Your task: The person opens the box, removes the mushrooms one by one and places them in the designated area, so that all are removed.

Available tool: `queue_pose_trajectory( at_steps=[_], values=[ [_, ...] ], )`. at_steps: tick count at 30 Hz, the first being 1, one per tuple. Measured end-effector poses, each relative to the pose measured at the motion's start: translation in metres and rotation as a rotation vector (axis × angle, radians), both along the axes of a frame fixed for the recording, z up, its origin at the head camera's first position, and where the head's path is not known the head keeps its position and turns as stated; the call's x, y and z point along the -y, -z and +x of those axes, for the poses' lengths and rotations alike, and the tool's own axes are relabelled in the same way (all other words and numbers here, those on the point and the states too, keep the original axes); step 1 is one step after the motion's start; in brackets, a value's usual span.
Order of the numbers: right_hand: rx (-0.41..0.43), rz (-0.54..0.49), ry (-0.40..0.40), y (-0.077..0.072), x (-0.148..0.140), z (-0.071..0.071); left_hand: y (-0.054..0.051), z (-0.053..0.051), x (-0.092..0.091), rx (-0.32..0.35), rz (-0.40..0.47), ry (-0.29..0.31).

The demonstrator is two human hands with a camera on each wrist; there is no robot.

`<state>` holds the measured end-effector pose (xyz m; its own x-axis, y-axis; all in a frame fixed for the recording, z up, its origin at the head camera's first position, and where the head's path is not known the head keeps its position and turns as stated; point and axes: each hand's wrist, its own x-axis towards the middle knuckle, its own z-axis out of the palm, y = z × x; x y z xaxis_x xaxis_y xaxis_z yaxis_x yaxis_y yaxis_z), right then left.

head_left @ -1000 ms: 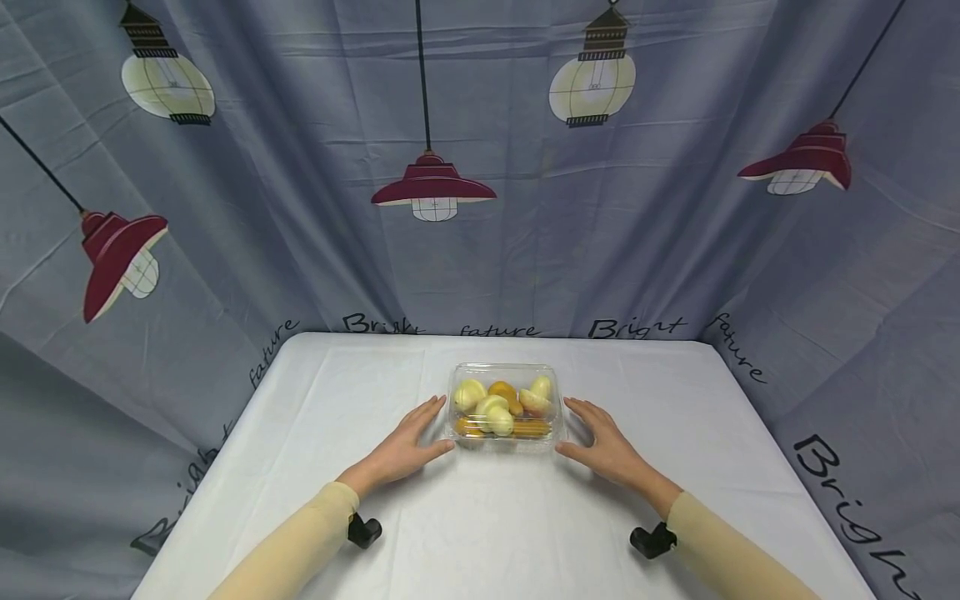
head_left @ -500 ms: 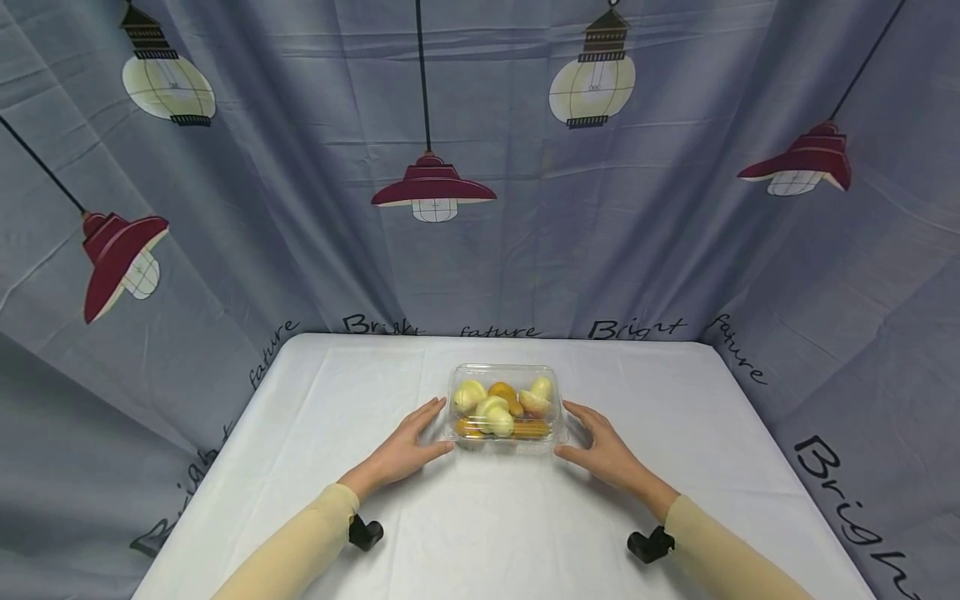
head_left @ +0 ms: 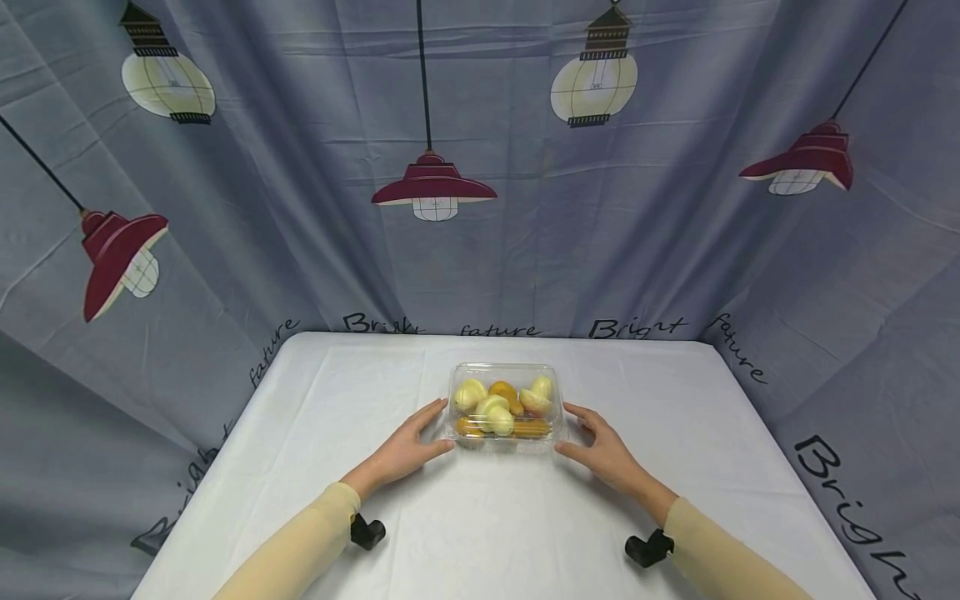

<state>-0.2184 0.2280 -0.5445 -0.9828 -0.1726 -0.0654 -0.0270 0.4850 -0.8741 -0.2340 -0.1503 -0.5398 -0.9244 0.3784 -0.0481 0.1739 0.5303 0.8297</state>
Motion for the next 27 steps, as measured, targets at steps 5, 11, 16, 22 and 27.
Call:
queue_pose_trajectory(
  at_steps=[5, 11, 16, 22, 27],
  values=[
    [0.024, -0.064, 0.033, 0.002, 0.002, 0.0, 0.0, 0.0, -0.001, 0.002, 0.009, -0.003],
    [0.043, -0.138, 0.07, 0.001, 0.007, 0.001, 0.002, -0.001, -0.002, 0.02, 0.043, -0.027],
    [0.06, -0.18, 0.096, 0.002, 0.01, 0.0, 0.005, -0.003, -0.003, 0.045, 0.092, -0.049],
    [0.081, -0.181, 0.122, 0.0, 0.013, 0.001, 0.006, -0.004, -0.004, 0.049, 0.171, -0.054],
    [0.091, -0.177, 0.133, 0.0, 0.014, 0.001, 0.006, -0.004, -0.006, 0.053, 0.2, -0.052]
  ],
)
